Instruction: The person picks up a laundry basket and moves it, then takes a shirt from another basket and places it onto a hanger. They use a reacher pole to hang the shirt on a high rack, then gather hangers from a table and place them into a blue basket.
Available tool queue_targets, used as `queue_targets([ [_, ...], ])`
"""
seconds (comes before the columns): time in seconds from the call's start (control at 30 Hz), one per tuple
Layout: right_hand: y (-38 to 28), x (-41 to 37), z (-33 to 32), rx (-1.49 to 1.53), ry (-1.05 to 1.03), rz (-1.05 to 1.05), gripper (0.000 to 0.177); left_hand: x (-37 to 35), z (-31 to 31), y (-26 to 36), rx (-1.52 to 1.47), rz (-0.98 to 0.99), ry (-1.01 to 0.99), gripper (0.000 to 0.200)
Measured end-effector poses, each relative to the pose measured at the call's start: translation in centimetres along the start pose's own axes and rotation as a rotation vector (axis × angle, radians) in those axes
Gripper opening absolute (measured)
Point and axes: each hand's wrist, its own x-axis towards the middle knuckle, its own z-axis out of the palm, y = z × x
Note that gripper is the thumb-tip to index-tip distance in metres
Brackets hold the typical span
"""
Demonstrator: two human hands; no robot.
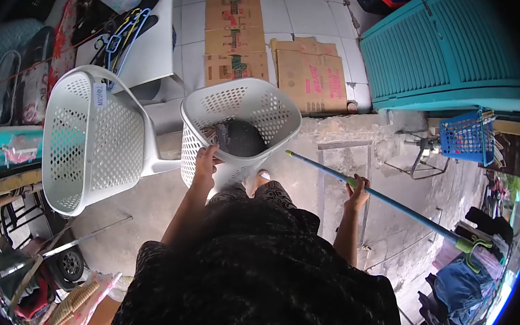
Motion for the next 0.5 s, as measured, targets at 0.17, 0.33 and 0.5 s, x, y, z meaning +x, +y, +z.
queue_targets([
  [0.17,-4.0,2.0,-5.1,-0.099,0.246,-0.261,0.020,1.2,2.4,1.8,0.051,0.040,-0.027,0.028],
  [0.33,-5.0,4.5,-9.6,0.138,0.371,-0.391,0.009,3.1,7.0,2.5,0.147,0.036,-0.040,0.027],
  [0.5,-4.5,11.0,-12.4,0.201,0.363,-0.379,0.012,3.5,15.5,3.2,0.248,0.111,0.029,0.027],
])
